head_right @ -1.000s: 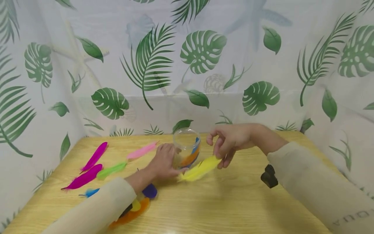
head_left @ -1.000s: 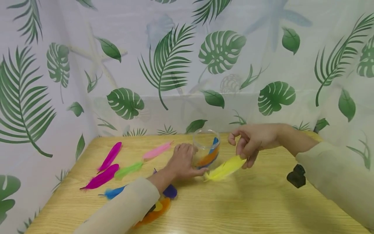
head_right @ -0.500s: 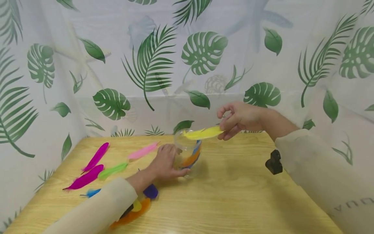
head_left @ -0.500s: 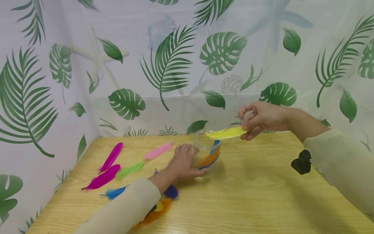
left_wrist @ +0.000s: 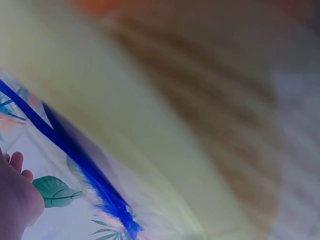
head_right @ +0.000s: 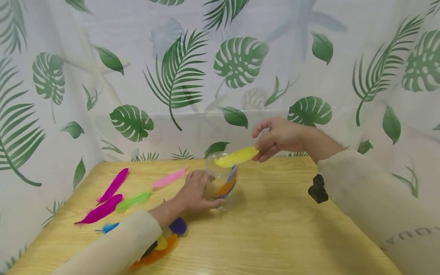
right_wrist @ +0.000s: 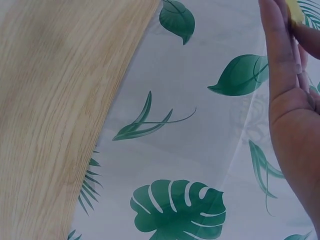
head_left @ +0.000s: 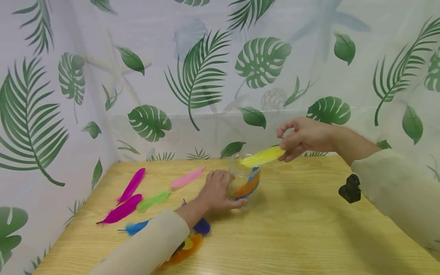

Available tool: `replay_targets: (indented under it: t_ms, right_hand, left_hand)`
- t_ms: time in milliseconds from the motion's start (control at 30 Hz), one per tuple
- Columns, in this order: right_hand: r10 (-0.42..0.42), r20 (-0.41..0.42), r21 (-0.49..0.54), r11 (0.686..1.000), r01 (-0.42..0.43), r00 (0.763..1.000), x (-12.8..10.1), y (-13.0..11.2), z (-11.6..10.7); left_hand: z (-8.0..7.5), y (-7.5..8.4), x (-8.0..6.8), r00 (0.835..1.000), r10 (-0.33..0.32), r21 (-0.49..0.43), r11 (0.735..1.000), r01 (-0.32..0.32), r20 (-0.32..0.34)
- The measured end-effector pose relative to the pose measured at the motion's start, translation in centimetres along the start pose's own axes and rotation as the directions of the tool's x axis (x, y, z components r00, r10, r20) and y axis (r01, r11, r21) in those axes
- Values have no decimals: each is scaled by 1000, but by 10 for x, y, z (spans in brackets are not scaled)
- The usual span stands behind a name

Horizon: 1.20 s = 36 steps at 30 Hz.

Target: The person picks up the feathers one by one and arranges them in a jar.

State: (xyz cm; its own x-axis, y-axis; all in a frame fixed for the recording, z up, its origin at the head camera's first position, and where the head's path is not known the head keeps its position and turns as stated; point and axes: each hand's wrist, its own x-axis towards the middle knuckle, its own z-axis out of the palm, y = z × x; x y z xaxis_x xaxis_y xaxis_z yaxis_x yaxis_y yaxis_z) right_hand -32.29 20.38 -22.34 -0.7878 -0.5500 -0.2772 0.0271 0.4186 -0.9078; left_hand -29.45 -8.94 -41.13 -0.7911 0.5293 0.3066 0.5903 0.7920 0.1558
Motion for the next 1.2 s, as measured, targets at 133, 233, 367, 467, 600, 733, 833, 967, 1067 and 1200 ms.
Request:
replay_targets:
  t_ms: [133,233,367,467,600,733,833,967,1067,1200]
  right_hand:
    - [-3,-22,-11,1000,3,1000,-1,-1,0]
    - [-10,-43,1,1000,10,999,-2,-1,0]
    - [-17,-62,22,1000,18,998,-1,-1,1]
    - [-19,-72,31,999,21,997,1,0,2]
    - [-19,-83,64,998,25,996,3,-1,3]
    - [-19,-89,109,994,29,996,4,-2,6]
    - [-16,-95,123,992,28,995,5,0,8]
    - [-15,-86,115,993,25,996,7,2,9]
    - [-14,-82,116,993,23,997,9,7,10]
    - [-14,-76,129,991,23,997,13,16,13]
  left_hand:
    - [0,0,0,1000,0,7,1000,0,-1]
    - [0,0,0,1000,-1,8,1000,1,3]
    - [0,0,-1,1000,-4,3,1000,4,8]
    - [1,0,-2,1000,-3,5,1000,3,10]
    - [2,0,-2,1000,-6,17,1000,5,15]
    - [1,1,-2,1000,-11,26,1000,11,21]
    - [0,1,-2,1000,-16,22,1000,15,24]
    - [-2,0,-1,1000,-17,18,1000,16,18]
    - [-2,0,-1,1000,-14,18,1000,14,13]
    - [-2,1,-1,1000,-15,13,1000,15,11]
